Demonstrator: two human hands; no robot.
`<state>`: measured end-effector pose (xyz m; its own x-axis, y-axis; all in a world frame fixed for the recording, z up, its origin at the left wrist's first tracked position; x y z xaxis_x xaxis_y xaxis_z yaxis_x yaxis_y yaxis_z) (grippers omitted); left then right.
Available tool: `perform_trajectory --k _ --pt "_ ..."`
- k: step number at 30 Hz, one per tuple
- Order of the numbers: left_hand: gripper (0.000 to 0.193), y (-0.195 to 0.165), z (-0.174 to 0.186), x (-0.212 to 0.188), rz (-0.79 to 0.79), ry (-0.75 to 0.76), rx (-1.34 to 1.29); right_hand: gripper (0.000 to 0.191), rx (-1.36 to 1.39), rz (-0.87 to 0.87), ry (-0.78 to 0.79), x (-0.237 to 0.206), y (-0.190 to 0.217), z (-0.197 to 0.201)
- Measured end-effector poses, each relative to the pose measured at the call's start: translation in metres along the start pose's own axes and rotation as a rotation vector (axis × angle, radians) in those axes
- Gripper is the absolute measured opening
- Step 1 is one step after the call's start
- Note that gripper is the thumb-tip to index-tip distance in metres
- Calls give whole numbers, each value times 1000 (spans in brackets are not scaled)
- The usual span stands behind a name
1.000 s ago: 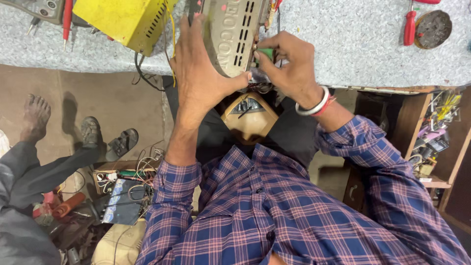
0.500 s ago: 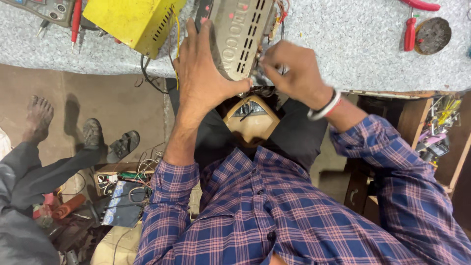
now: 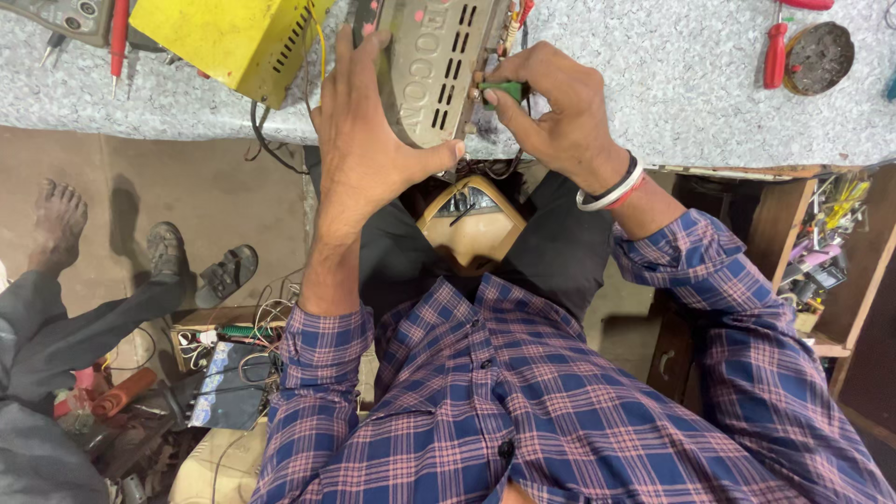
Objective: The person sits at a workbench repairing a metal-cased amplifier. They handle and strip wires, sand the amplifier chassis with a green abrasive pad, retrieve a component from a drawer, and use a screwdriver on the device.
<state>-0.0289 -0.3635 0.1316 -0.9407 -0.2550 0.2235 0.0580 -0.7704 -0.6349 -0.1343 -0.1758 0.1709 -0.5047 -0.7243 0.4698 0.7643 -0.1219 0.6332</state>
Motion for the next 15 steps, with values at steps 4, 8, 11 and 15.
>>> perform_trajectory --k 4,8,11,15 --pt "124 -2 3 2 28 10 0 13 426 -420 2 -4 -30 -15" --pt "123 -4 7 5 44 7 1 14 810 -711 -12 -15 -47 -33" --pt "125 -4 7 6 60 17 -10 12 392 -455 6 -7 -35 -20" --pt "127 -6 9 5 39 -22 -4 18 -247 277 79 7 10 -8"
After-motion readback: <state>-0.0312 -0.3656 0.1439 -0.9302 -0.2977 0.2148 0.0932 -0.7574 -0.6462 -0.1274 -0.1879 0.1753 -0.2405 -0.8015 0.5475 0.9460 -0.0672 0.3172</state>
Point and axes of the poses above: each hand's wrist, its own x-axis towards the middle knuckle, its own z-axis out of the back of the hand, y = z × x, the point moved 7 cm from there along x, towards the middle knuckle, and after that the axes turned 4 degrees about -z, right-handed, at the moved point
